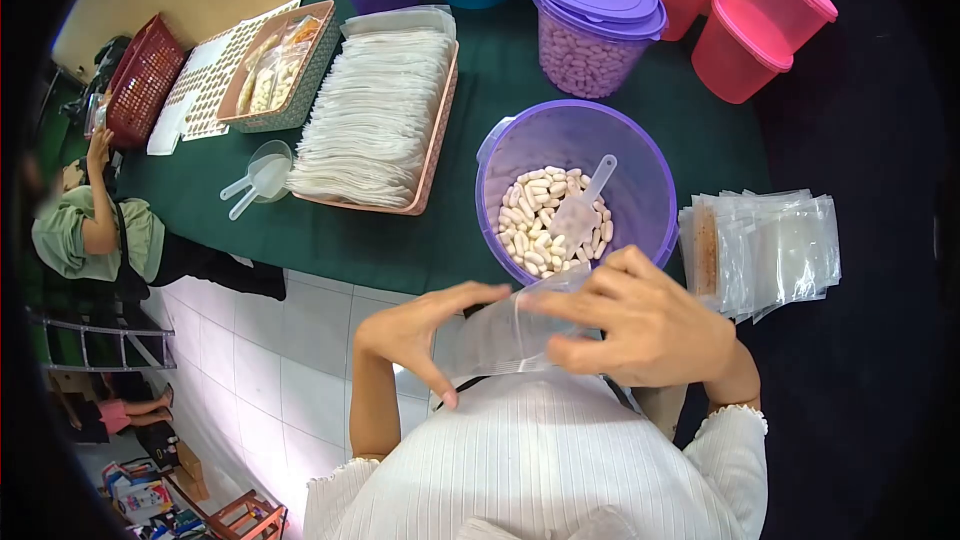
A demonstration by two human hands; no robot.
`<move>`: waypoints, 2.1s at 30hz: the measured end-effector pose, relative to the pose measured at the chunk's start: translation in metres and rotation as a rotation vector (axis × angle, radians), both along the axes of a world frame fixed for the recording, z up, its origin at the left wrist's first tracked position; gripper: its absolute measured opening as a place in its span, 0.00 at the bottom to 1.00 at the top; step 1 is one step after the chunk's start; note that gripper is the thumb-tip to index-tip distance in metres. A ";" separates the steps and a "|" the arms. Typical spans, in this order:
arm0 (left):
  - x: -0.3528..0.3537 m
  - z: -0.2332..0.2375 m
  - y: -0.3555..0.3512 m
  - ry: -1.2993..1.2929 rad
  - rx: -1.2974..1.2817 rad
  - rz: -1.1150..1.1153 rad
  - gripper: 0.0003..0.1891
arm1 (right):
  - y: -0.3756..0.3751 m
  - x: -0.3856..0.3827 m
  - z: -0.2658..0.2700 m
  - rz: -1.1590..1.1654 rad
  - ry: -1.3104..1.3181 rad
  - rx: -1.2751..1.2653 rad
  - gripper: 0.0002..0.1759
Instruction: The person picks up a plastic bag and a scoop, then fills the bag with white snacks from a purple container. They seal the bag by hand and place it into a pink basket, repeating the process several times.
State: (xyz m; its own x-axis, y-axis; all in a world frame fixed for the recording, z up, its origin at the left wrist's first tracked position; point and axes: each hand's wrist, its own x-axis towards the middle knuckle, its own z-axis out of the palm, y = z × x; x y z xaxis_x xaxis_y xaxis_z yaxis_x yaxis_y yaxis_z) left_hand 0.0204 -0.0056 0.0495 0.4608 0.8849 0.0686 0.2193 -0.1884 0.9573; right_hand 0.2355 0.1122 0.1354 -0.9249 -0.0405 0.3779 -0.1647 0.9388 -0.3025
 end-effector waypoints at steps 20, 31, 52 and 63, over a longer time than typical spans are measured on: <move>0.037 -0.012 -0.004 -0.306 -0.047 0.373 0.38 | 0.116 -0.063 -0.077 -0.204 -0.470 -0.157 0.15; 0.042 -0.015 0.003 -0.228 0.009 0.449 0.39 | 0.108 -0.077 -0.103 -0.456 -1.188 0.357 0.18; 0.041 -0.018 0.007 -0.322 -0.036 0.400 0.44 | 0.128 -0.102 -0.163 -0.204 -1.373 -0.350 0.26; 0.049 -0.009 -0.006 -0.250 0.054 0.588 0.47 | 0.130 -0.063 -0.087 -0.284 -0.910 -0.317 0.19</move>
